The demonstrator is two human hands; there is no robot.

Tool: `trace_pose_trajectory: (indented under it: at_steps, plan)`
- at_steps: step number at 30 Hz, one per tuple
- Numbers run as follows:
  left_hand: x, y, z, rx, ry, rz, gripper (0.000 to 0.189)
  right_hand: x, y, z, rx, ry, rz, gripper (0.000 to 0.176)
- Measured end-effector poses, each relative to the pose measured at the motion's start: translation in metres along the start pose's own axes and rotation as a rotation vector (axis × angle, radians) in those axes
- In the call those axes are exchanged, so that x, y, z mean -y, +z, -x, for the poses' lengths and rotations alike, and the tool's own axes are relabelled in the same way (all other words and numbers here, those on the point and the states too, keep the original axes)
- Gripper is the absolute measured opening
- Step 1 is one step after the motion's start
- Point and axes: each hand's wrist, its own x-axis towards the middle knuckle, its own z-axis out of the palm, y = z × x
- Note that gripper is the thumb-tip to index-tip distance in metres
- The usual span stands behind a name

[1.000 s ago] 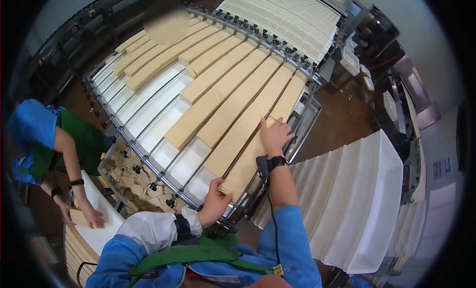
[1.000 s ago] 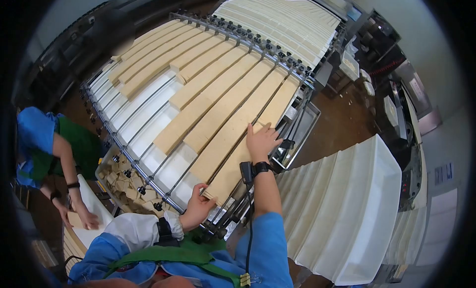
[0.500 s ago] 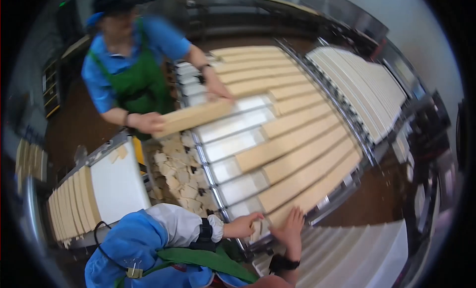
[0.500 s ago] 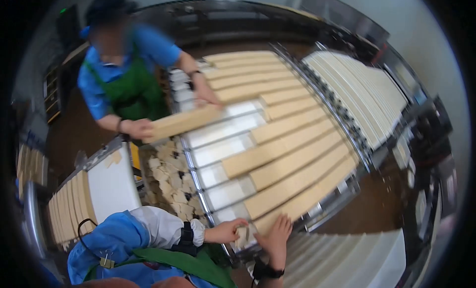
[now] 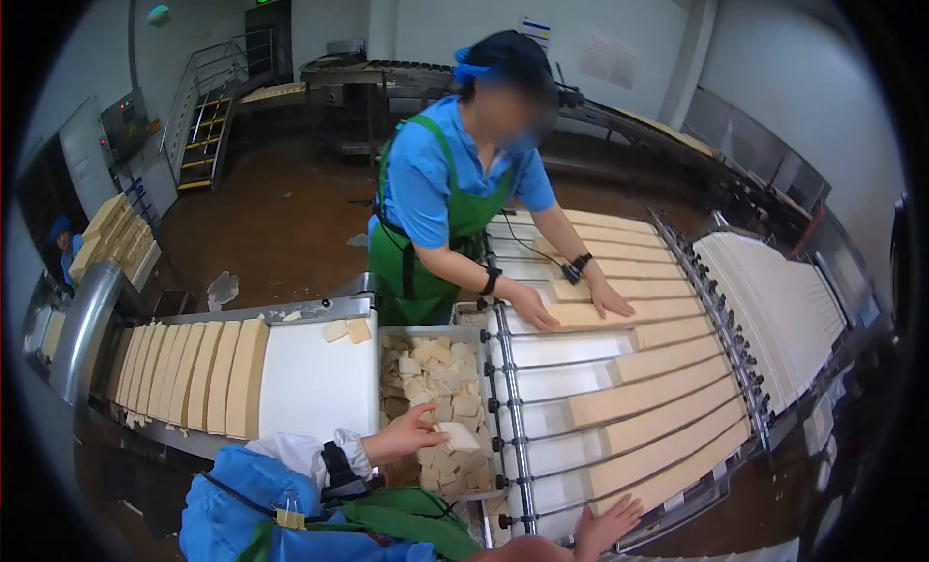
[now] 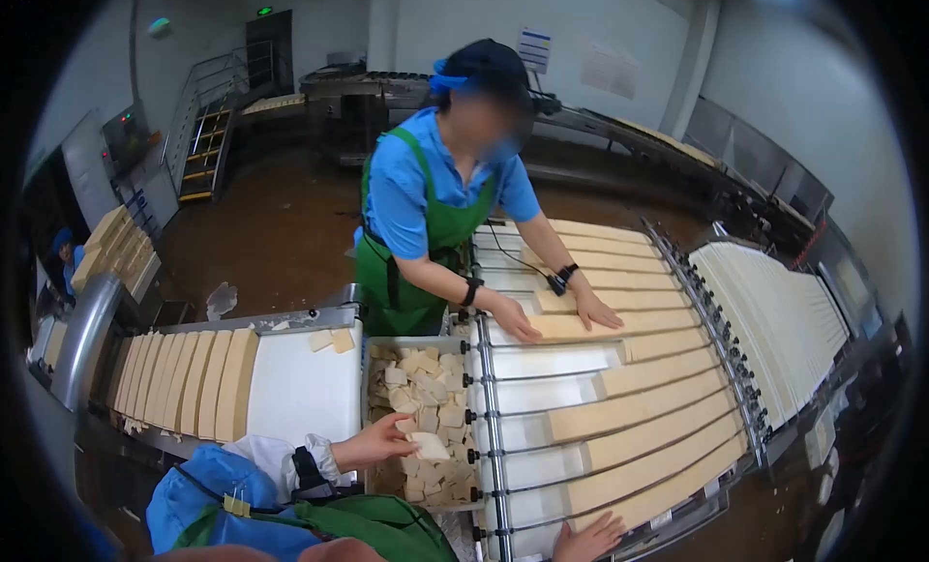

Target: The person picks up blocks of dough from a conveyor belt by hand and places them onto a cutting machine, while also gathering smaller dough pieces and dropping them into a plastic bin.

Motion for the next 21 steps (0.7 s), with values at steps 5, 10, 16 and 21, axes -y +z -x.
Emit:
trace_pose_trajectory:
  at_steps: [5, 10, 16, 21]
  plan:
    - [0.02, -0.062, 0.038, -0.125, -0.178, -0.281, 0.08, 0.052, 0.001, 0.017, -0.116, -0.188, -0.136, 0.096]
    - [0.034, -0.092, 0.052, -0.116, -0.135, -0.052, 0.068, 0.161, 0.005, 0.046, -0.128, -0.429, -0.374, 0.079]
    - [0.011, -0.126, 0.074, -0.125, -0.139, -0.025, 0.051, 0.201, 0.049, 0.06, 0.117, -0.215, -0.156, 0.093]
    - [0.008, -0.15, 0.086, -0.196, -0.162, -0.103, 0.044, 0.204, 0.046, 0.068, 0.13, -0.234, -0.038, 0.095]
